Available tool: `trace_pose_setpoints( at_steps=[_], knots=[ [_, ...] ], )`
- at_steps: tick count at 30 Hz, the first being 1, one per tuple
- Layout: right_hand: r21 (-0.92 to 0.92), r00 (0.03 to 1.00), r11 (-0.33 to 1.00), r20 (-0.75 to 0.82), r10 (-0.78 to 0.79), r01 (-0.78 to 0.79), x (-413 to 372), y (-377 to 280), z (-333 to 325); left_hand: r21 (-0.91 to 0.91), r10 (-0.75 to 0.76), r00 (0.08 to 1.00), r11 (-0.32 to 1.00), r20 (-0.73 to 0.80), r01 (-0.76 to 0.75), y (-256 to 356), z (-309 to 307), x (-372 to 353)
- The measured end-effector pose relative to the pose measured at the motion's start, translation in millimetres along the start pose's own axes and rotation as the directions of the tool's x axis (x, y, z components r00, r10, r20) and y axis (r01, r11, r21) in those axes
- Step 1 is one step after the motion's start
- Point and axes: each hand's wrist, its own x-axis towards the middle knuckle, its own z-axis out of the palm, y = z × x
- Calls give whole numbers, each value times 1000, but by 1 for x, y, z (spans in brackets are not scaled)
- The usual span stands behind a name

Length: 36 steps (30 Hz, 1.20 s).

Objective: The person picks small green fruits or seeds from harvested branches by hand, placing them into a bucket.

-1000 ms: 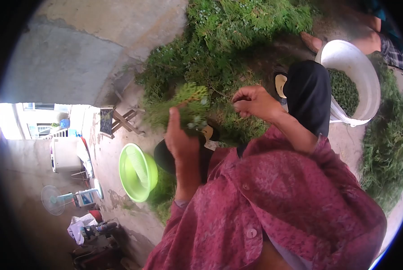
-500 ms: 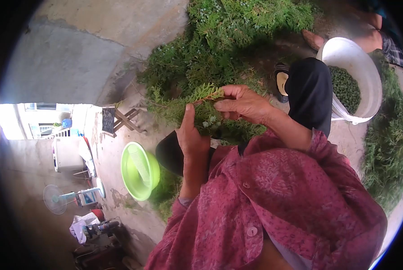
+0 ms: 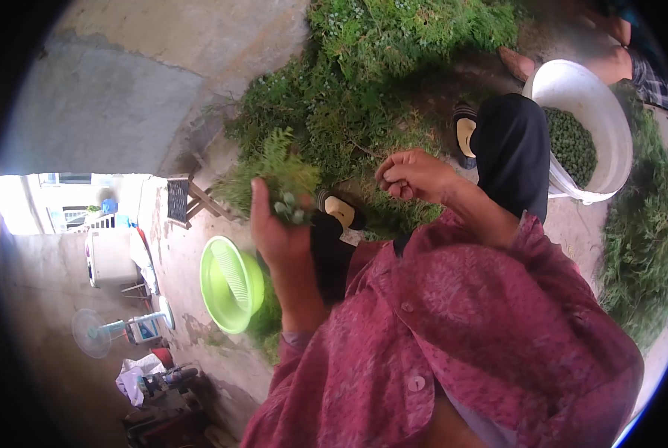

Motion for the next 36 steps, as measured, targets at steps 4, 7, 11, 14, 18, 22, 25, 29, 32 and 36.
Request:
trace_pose_setpoints(
  at_steps=[4, 7, 11, 14, 18, 22, 25, 29, 32, 36],
  knots=[
    [643, 974, 732, 159, 159, -225, -4, -15, 8, 61, 56, 992, 997, -113, -50, -4, -10, 3],
    [686, 957, 673, 262, 126, -277, -5, -18, 7, -4, -23, 998, 1000, -67, 23, -16, -15, 7],
    [688, 957, 667, 238, 163, -285, -9, -21, 9, -81, -107, 981, 989, 160, 121, -19, -37, 7],
    [613, 969, 752, 171, 176, -244, -5, -19, 10, -52, -87, 996, 995, -33, 85, -29, -20, 5],
    [511, 989, 847, 95, 117, -149, -11, -26, 17, -19, -95, 992, 995, -78, 94, -36, -14, 3],
    [405, 995, 909, 40, 91, -99, -13, -31, 27, 19, -83, 992, 996, -95, 86, -41, -7, 1],
    [256, 999, 966, 10, 48, -49, -12, -32, 38, 85, -115, 976, 988, -186, 132, -45, -2, -1],
    [82, 998, 996, -52, -32, 37, -14, -42, 47, 562, 118, 989, 826, -95, -44, -58, -23, 5],
    [28, 997, 1000, -79, -5, 7, -13, -46, 49, 262, 28, 969, 964, -245, 39, -54, -2, -3],
    [-16, 1000, 1000, -5, -20, 20, -7, -38, 50, 683, 142, 970, 729, -196, 31, -54, 9, -10]
  ],
)
